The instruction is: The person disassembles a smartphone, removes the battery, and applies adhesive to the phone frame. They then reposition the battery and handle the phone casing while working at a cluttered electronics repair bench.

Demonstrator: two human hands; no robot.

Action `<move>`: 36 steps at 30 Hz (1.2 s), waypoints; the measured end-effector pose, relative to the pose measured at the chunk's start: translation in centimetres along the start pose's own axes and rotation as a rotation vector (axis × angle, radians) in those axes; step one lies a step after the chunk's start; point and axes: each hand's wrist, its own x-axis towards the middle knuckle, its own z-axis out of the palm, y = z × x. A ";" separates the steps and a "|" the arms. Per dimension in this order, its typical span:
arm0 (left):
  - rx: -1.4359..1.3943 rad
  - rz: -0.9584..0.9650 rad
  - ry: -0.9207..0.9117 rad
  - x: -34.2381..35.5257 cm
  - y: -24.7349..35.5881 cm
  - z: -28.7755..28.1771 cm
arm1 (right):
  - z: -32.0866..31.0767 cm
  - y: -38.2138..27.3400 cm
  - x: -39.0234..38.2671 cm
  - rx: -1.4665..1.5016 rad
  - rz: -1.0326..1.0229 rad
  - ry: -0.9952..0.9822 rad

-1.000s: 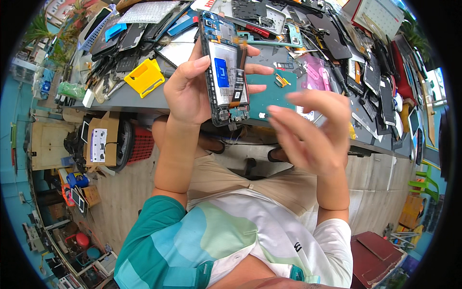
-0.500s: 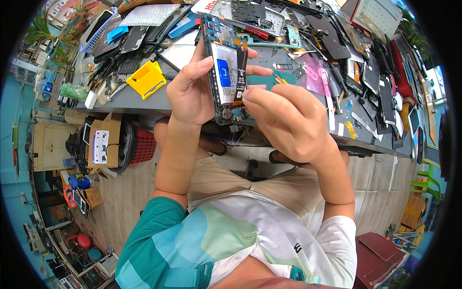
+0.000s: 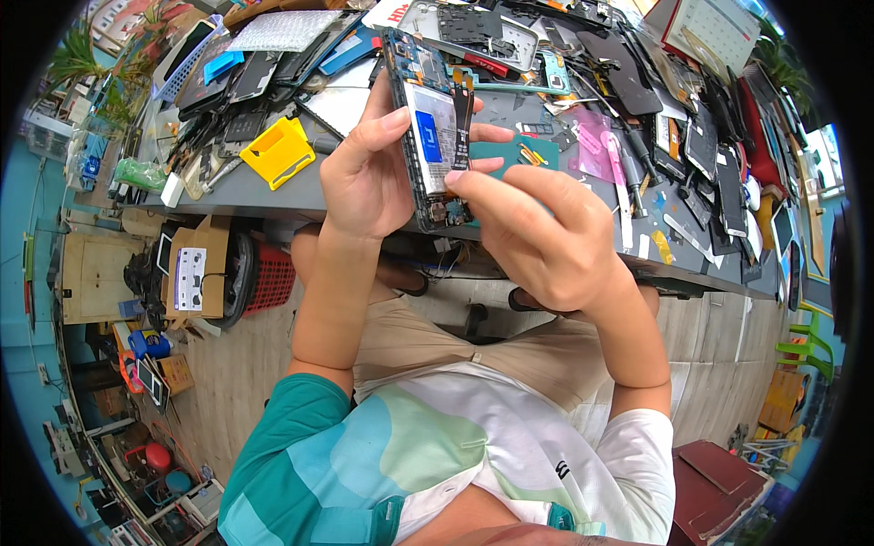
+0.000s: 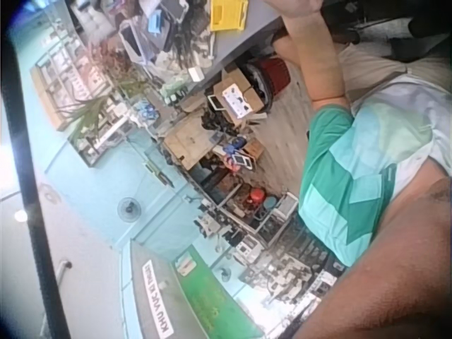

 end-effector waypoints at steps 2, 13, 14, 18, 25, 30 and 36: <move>-0.035 -0.001 -0.006 0.0 -0.2 -0.1 | 0.0 -0.2 0.0 -0.017 -0.012 -0.010; -0.073 -0.016 -0.037 0.0 -0.3 -0.9 | 1.3 0.6 -0.7 0.022 -0.029 0.093; -0.087 -0.013 -0.045 0.1 -0.4 -1.0 | 1.2 0.6 -0.8 0.024 -0.027 0.084; -0.100 -0.023 -0.020 0.0 -0.3 -1.0 | 0.9 0.4 -0.6 0.029 -0.019 0.060; -0.097 -0.025 -0.023 0.0 -0.4 -1.0 | 1.4 0.8 -0.8 0.030 -0.036 0.097; -0.033 -0.026 -0.010 0.1 -0.1 -0.6 | 1.5 1.4 0.2 0.015 -0.116 0.159; -0.109 -0.058 0.038 0.1 0.0 -0.6 | 0.4 1.6 1.3 0.031 -0.085 0.118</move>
